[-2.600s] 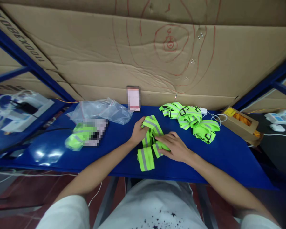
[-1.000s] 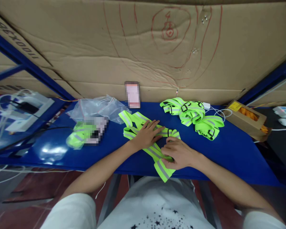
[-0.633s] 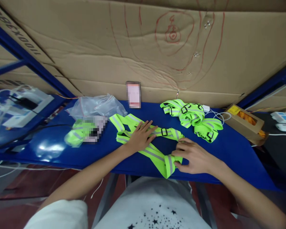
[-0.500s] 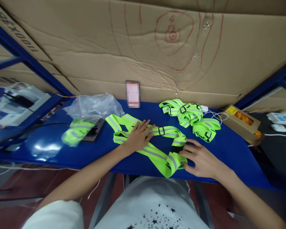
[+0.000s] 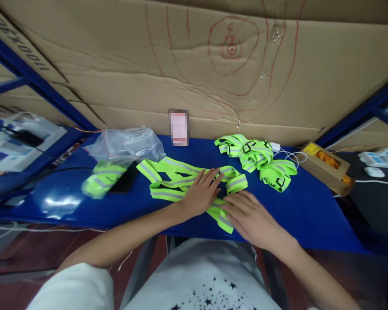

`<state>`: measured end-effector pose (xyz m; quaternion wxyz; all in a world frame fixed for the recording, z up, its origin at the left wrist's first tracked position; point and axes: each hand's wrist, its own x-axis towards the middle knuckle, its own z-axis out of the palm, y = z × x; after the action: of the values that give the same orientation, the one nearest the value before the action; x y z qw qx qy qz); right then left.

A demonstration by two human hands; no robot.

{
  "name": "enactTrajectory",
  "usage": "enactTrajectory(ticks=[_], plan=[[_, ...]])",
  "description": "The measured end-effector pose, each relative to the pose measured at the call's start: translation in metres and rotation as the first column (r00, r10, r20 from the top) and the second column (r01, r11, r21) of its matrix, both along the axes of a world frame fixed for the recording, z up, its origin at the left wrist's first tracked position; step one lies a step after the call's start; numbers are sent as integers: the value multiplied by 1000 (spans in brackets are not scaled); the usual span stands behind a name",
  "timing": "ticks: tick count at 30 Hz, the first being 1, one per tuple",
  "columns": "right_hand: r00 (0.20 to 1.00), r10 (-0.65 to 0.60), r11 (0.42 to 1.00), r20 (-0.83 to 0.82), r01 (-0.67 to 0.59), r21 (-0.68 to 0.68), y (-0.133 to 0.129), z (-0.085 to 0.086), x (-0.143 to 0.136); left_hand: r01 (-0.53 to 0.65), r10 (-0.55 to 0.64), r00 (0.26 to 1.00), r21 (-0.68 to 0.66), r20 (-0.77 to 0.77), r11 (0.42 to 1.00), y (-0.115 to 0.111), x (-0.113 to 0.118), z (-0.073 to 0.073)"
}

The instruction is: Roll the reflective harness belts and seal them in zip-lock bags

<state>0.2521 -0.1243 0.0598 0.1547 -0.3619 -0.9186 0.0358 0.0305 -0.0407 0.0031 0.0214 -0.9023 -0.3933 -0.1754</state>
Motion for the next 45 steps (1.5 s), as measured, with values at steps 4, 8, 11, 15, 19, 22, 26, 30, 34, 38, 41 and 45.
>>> enactTrajectory(ticks=[4, 8, 11, 15, 19, 22, 26, 30, 34, 38, 41, 45], plan=[[991, 65, 997, 114, -62, -37, 4, -25, -26, -38, 33, 997, -71, -72, 997, 8, -6, -17], [978, -158, 987, 134, 156, 31, 4, -23, 10, -99, 91, 994, -131, -62, 986, 15, -22, -20], [911, -402, 916, 97, 398, 60, -7, -19, 48, -124, 117, 991, -142, -58, 982, 18, -29, -18], [834, -545, 831, 88, 551, -75, -31, -25, 78, -129, 122, 991, -113, -62, 985, 19, -29, -15], [863, -505, 857, -17, 498, -134, -38, -22, 83, -65, 64, 998, -46, -18, 997, 12, -17, 1], [920, -377, 926, -104, 374, -45, -19, -6, 78, 10, -8, 1000, -83, 21, 996, 6, 6, 18], [972, -234, 969, -25, 235, 75, 33, 13, 65, -48, 46, 999, -214, -13, 976, 9, 49, 33], [976, -109, 992, 188, 119, -43, 83, 11, 55, -89, 75, 995, -306, -59, 948, 18, 80, 38], [954, -81, 960, 290, 153, -233, 102, 2, 55, -97, 80, 995, -310, -66, 946, 20, 88, 35], [942, -121, 948, 314, 203, -246, 99, -1, 55, -88, 64, 994, -300, -88, 950, 15, 88, 34], [943, -116, 945, 312, 201, -257, 97, -1, 56, -90, 62, 992, -286, -107, 954, 12, 91, 35], [949, -87, 946, 304, 174, -273, 98, -3, 62, -90, 56, 990, -268, -131, 959, 13, 96, 36]])
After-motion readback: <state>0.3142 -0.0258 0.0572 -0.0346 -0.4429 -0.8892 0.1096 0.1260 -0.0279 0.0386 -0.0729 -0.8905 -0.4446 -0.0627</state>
